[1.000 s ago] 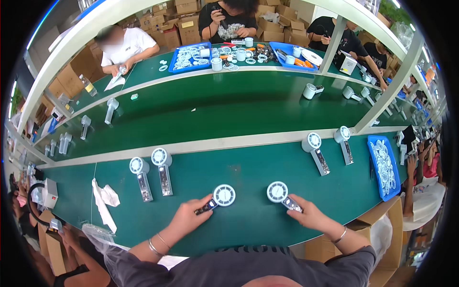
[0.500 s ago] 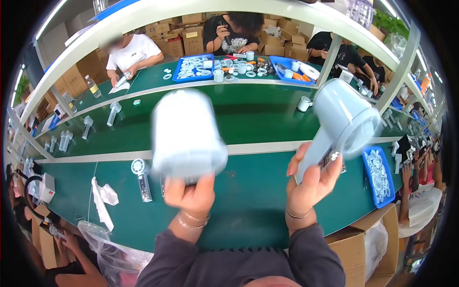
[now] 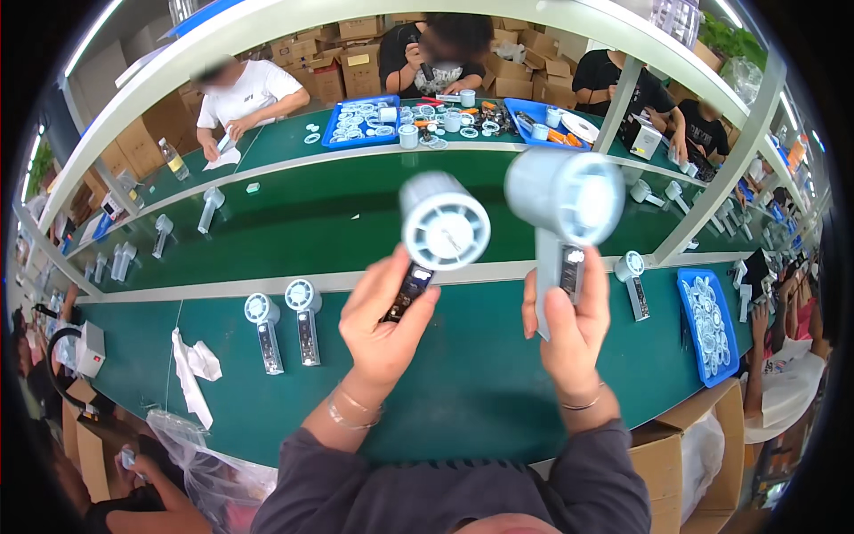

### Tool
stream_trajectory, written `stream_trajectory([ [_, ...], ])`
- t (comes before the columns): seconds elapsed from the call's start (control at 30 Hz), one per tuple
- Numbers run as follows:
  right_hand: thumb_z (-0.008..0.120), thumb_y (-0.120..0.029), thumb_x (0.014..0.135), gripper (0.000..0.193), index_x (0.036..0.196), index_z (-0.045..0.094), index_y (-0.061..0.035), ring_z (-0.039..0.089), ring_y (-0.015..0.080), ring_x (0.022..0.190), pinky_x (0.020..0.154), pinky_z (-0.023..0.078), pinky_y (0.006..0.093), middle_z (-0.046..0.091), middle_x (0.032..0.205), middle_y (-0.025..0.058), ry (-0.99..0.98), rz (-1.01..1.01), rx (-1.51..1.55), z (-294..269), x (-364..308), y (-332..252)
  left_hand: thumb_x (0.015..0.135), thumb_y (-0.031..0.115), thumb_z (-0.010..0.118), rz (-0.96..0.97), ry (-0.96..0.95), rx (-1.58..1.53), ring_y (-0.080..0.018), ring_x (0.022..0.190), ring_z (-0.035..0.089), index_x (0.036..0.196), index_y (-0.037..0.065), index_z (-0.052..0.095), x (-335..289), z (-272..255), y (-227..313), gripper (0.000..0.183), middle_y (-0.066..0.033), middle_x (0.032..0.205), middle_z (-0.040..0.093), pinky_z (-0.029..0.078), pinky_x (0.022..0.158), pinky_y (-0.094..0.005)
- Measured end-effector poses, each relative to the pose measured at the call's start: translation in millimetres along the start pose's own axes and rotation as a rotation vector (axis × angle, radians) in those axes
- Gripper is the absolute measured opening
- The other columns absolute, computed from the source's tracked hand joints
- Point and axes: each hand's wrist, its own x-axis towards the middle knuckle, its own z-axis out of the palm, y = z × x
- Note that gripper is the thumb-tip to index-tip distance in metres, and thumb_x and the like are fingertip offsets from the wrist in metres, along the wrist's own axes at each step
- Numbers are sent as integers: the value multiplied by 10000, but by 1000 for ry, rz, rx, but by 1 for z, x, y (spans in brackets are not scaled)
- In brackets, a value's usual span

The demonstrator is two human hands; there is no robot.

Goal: The person assembles handheld fans by picking up fan bodies and attaching circular fan heads. They repeatedly test the fans by turning them on and off, then place the assembled units on the green workbench. The person also handles translucent plastic covers, placing them over the fan heads before setting them down.

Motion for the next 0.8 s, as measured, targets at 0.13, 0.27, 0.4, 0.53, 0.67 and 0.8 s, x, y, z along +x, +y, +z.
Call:
stream_trajectory([
  [0.13, 561, -30, 863, 507, 1327, 362, 17, 511, 137, 1038, 880, 427, 275, 537, 1169, 116, -200, 57, -588, -58, -26, 6, 714, 20, 695, -288, -481, 180, -211, 696, 584, 1151, 25, 601, -27, -37, -19, 447, -131, 836, 611, 475, 657, -288],
  [0.27, 620, -150, 837, 507, 1293, 429, -37, 567, 290, 1077, 901, 448, 348, 550, 1188, 211, -503, 620, -714, -100, -100, 45, 721, 42, 685, -462, -738, 298, -199, 670, 548, 1169, 65, 599, -95, -64, -48, 457, -108, 752, 572, 455, 639, -280],
  [0.4, 626, -178, 851, 509, 1285, 429, 1, 548, 132, 755, 662, 465, 261, 573, 1005, 88, -318, 534, -512, -82, -83, 39, 735, 48, 682, -492, -501, 193, -178, 694, 574, 1171, 33, 585, -91, -53, -47, 447, -103, 768, 590, 472, 648, -285],
  [0.53, 697, -242, 799, 442, 1107, 515, 18, 562, 201, 821, 741, 467, 314, 570, 971, 137, -8, -284, -130, -60, -57, -32, 793, 30, 629, -189, 99, -205, -149, 719, 531, 1019, -64, 605, -23, -22, 12, 246, -80, 815, 573, 462, 633, -270],
  [0.67, 677, -209, 804, 343, 1031, 502, -19, 535, 191, 673, 606, 456, 305, 566, 823, 117, 376, -1243, 415, -6, -16, -44, 820, 73, 582, 619, 985, -520, -143, 666, 503, 1057, -2, 467, 15, -1, 49, 274, -115, 1026, 563, 427, 604, -240],
  [0.8, 632, -250, 825, 457, 1119, 403, 16, 502, 154, 611, 543, 458, 276, 557, 761, 114, 444, -298, -67, 18, -2, -3, 827, 81, 596, -124, 513, -272, -128, 681, 491, 1129, -5, 442, 4, 25, 15, 349, -117, 1002, 541, 428, 616, -242],
])
